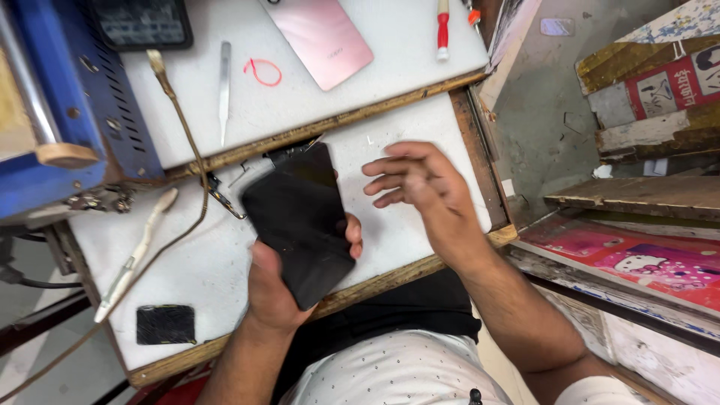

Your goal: The person disassembles a black smartphone, removes the back cover and internal components, and uses tweezers to adjust small parts. They repeatedly open and close the device, inspecting the screen and internal layout throughout the process.

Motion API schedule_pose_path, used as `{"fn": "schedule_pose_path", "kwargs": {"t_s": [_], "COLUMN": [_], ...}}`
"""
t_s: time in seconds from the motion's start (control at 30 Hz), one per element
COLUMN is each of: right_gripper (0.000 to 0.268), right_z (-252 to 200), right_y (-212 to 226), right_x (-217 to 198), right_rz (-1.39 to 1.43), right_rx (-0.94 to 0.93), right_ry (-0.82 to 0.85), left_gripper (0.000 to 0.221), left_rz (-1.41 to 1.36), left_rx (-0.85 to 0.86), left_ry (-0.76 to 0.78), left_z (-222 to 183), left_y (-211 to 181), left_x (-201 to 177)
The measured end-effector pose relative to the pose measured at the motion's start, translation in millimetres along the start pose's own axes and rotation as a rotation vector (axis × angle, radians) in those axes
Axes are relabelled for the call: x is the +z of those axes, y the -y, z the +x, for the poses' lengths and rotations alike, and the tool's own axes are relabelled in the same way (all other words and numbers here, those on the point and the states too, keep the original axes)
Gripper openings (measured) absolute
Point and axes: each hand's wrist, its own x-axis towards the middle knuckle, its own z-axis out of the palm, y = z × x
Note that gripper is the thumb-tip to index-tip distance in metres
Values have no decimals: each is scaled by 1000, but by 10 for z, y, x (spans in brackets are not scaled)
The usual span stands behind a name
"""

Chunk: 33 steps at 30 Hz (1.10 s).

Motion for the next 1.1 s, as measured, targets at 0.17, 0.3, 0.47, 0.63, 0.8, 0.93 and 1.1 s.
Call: {"fn": "schedule_pose_path", "kwargs": {"t_s": [0.17,0.3,0.47,0.63,0.8,0.93,1.1], "right_gripper": [23,19,19,19,18,17,15], "right_z": [88,-44,-74,-90,-104,-132,-162], "right_y": [-82,-37,69,168,170,183,204], "right_x": [186,271,318,340,344,342,352], "right_rz": [-179,189,54,160,159,149,295], "right_rx": [-29,156,181,321,254,261,364], "right_ry": [90,209,233,214,234,230,245], "left_gripper": [94,92,109,117,118,115,115], "left_rz": [-324,-469,-497,-542,-604,-637,-727], "left_rx": [3,-39,-94,-151,-184,-172,-205], "left_ry": [24,49,114,142,159,167,215], "left_z": [-29,-103,-162,-200,-240,-241,-272], "left_y": [34,156,281,332,373,404,416], "left_x": [-45,-71,-99,-127,-155,-161,-145]}}
